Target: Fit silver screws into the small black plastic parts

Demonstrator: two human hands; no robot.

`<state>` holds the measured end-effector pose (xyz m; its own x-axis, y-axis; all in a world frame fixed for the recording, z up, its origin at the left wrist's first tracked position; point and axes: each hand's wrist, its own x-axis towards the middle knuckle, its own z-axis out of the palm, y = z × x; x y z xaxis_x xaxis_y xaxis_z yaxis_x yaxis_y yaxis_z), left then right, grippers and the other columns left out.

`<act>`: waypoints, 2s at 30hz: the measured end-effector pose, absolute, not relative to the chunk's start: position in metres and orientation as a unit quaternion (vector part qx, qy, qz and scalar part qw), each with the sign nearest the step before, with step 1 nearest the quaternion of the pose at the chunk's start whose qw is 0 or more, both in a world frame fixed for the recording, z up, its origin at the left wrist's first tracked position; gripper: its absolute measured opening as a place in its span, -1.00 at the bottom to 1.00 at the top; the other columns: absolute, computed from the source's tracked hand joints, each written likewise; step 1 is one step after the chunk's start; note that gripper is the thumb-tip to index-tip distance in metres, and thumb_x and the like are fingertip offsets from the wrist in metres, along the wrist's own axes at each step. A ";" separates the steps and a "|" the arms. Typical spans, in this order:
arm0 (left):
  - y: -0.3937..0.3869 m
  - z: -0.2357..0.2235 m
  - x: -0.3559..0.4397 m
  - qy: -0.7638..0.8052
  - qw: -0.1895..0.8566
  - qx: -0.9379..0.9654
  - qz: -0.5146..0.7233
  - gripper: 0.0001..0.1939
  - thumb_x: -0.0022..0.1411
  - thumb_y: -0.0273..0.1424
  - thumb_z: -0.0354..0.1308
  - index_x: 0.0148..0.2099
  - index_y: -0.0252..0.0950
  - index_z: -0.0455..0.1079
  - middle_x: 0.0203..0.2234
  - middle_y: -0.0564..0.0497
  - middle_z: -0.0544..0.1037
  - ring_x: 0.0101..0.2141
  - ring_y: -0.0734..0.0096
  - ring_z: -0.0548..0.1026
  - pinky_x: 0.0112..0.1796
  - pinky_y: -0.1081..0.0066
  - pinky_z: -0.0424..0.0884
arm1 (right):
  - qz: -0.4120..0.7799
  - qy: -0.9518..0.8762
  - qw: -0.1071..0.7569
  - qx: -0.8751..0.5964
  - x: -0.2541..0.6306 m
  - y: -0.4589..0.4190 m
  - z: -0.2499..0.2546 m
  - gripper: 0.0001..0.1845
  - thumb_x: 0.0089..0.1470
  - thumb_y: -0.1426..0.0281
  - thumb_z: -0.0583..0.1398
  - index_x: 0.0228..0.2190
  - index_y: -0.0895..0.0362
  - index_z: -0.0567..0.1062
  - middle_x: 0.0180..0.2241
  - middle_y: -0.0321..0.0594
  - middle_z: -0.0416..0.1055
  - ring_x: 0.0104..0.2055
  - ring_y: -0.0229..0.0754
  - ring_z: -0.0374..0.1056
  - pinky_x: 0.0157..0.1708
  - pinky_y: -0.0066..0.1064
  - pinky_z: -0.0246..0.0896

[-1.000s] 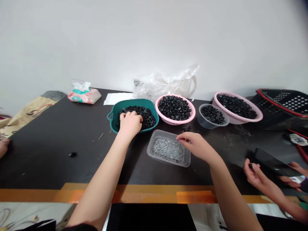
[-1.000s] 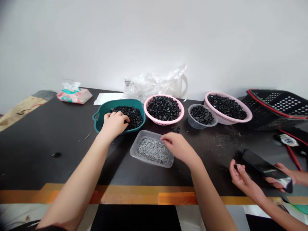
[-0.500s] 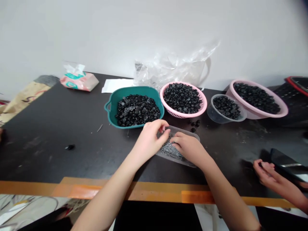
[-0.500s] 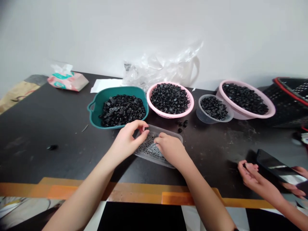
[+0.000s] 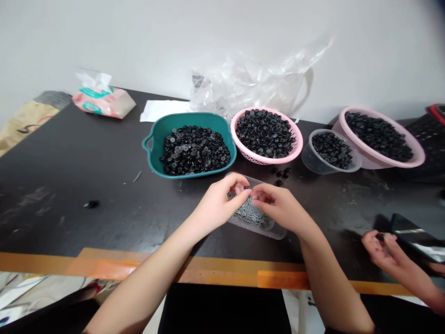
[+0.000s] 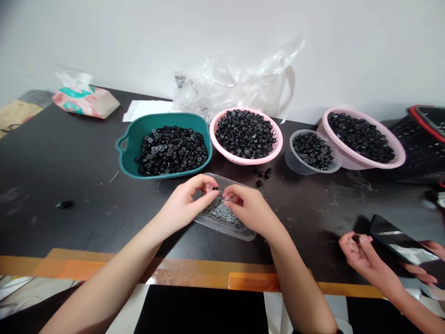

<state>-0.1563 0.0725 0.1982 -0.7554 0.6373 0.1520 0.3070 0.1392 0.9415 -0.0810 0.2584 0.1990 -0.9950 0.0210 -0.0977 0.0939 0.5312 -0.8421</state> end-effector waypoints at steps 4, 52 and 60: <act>0.073 0.198 -0.155 0.749 0.140 0.331 0.556 -0.89 0.33 -0.35 0.14 -0.18 -0.29 0.35 -0.37 0.08 0.45 -0.32 0.47 0.42 -0.28 0.45 0.30 | -0.465 0.883 0.027 0.051 -0.080 0.259 0.197 -0.86 0.08 0.43 0.24 -0.29 0.12 0.59 -0.33 -0.24 0.54 -0.34 -0.21 0.38 -0.30 -0.38 0.23; 0.077 0.203 -0.149 0.465 0.348 0.246 0.776 -0.86 0.25 -0.46 0.28 -0.14 -0.35 0.43 -0.47 0.06 0.56 -0.44 0.60 0.51 -0.30 0.58 0.46 | -0.766 0.638 -0.048 0.053 -0.072 0.250 0.208 -0.87 -0.02 0.34 0.41 -0.40 0.09 0.59 -0.51 -0.33 0.45 -0.53 -0.36 0.31 -0.51 -0.50 0.26; 0.079 0.202 -0.147 0.513 0.319 0.258 0.754 -0.83 0.23 -0.48 0.28 -0.13 -0.34 0.40 -0.45 0.08 0.51 -0.42 0.61 0.50 -0.32 0.62 0.43 | -0.680 0.724 -0.090 0.073 -0.069 0.246 0.216 -0.92 0.03 0.38 0.35 -0.41 0.12 0.57 -0.46 -0.28 0.49 -0.46 -0.32 0.34 -0.46 -0.48 0.28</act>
<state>-0.1473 0.0786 0.2023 -0.6634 0.7457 0.0619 -0.2169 -0.2709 0.9379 -0.0692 0.2463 0.2160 -0.9731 0.2286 0.0305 -0.0162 0.0641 -0.9978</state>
